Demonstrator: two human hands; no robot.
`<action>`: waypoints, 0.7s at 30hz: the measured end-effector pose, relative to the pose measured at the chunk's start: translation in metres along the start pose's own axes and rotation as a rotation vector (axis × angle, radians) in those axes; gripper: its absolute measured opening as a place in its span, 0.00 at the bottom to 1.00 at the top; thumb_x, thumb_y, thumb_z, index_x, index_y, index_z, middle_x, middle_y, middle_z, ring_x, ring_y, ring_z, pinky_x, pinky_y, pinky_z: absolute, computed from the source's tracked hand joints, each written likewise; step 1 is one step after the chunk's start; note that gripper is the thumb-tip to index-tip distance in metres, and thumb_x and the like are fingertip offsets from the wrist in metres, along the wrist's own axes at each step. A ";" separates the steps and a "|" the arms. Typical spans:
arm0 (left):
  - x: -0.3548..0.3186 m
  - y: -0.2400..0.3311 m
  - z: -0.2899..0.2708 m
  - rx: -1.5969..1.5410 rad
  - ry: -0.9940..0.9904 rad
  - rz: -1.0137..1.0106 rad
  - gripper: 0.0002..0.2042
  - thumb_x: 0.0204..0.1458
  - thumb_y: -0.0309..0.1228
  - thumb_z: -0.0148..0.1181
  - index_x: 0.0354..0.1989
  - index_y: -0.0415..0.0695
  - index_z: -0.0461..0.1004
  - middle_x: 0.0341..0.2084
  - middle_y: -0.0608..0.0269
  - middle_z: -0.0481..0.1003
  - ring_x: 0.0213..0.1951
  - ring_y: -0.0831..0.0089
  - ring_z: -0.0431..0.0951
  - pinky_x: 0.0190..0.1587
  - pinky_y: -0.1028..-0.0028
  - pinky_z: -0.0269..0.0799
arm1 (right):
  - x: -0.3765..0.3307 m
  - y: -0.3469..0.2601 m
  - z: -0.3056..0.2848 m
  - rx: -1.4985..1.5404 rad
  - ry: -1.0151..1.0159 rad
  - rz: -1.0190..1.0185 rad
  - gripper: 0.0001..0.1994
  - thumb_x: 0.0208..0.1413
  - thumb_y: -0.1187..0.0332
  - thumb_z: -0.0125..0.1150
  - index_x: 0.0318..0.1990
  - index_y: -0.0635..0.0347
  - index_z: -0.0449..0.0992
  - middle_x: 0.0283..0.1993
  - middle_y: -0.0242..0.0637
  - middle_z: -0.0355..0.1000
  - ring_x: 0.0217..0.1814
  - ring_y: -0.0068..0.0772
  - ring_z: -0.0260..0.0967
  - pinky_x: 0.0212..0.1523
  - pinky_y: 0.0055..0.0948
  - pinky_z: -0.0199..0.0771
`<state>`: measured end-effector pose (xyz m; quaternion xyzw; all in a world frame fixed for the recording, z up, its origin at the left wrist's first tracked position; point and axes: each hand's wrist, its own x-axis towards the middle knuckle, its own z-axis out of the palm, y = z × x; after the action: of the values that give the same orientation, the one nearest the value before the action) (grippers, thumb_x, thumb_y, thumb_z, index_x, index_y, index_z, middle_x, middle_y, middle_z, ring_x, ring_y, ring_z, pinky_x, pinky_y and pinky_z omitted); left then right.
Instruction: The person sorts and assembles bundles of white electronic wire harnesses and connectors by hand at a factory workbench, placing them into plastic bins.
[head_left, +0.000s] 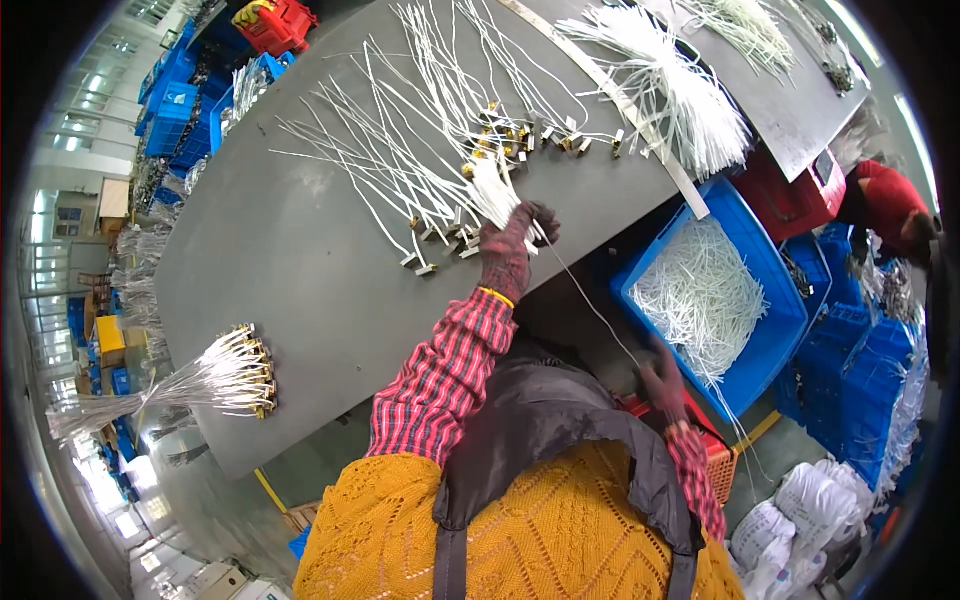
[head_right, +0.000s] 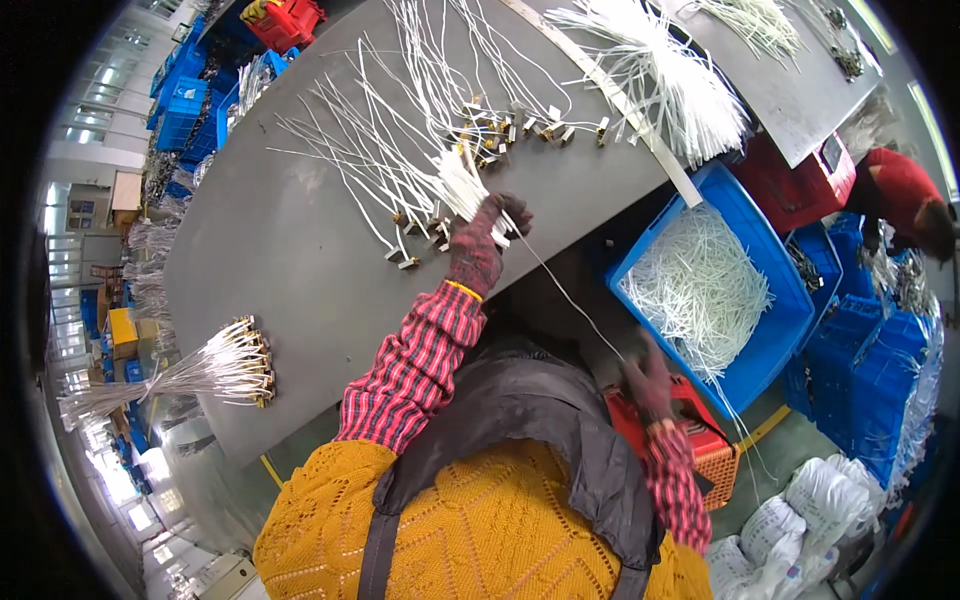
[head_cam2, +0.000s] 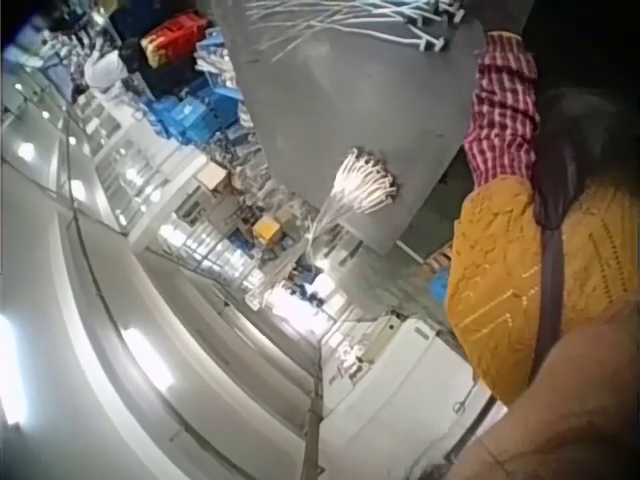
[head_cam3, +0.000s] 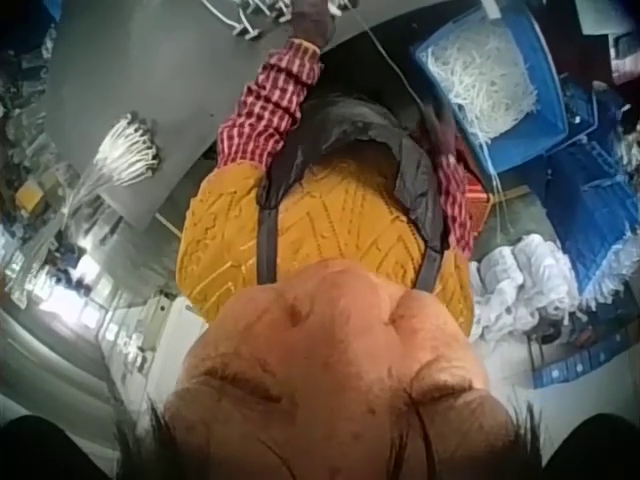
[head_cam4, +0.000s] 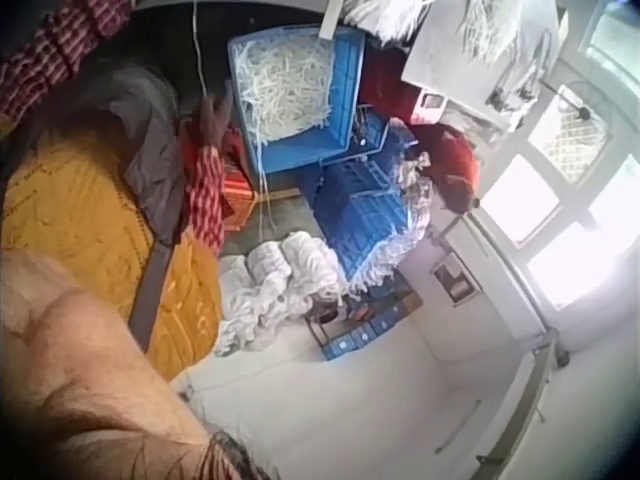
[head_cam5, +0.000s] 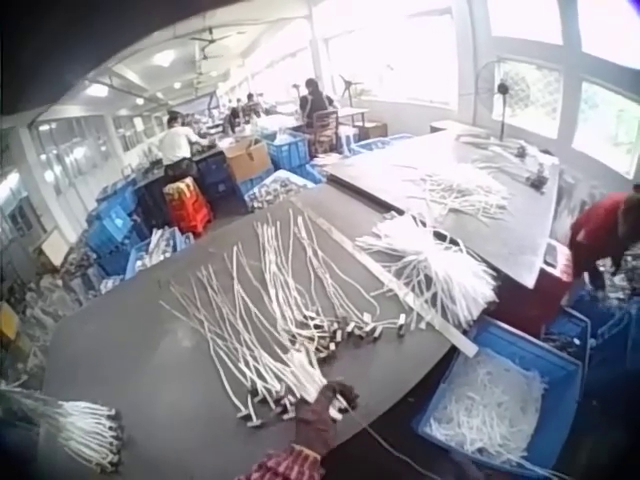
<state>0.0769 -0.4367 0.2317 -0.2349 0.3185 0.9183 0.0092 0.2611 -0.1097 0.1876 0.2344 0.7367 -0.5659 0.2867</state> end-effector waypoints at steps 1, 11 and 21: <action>-0.003 -0.010 0.002 0.192 -0.074 0.069 0.14 0.61 0.38 0.59 0.39 0.38 0.77 0.30 0.56 0.80 0.30 0.64 0.82 0.36 0.65 0.81 | 0.028 -0.019 0.024 -0.106 0.065 -0.299 0.31 0.57 0.70 0.60 0.68 0.63 0.59 0.56 0.42 0.70 0.58 0.32 0.68 0.59 0.28 0.68; -0.006 0.075 -0.014 0.871 0.236 0.263 0.09 0.55 0.32 0.60 0.33 0.39 0.81 0.22 0.65 0.78 0.24 0.77 0.75 0.28 0.73 0.70 | 0.124 -0.235 0.172 -0.223 -0.038 -0.838 0.29 0.60 0.56 0.60 0.67 0.51 0.60 0.46 0.46 0.76 0.43 0.44 0.74 0.45 0.43 0.74; 0.025 0.183 -0.113 1.087 0.534 0.165 0.11 0.56 0.35 0.59 0.39 0.39 0.74 0.19 0.56 0.77 0.16 0.67 0.77 0.19 0.71 0.73 | 0.157 -0.258 0.218 -0.887 0.010 -0.848 0.28 0.57 0.58 0.62 0.66 0.40 0.65 0.50 0.48 0.74 0.50 0.53 0.73 0.51 0.47 0.73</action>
<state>0.0723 -0.6526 0.2499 -0.3931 0.7500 0.5314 -0.0236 0.0087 -0.3823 0.2169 -0.2181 0.9324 -0.2691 0.1033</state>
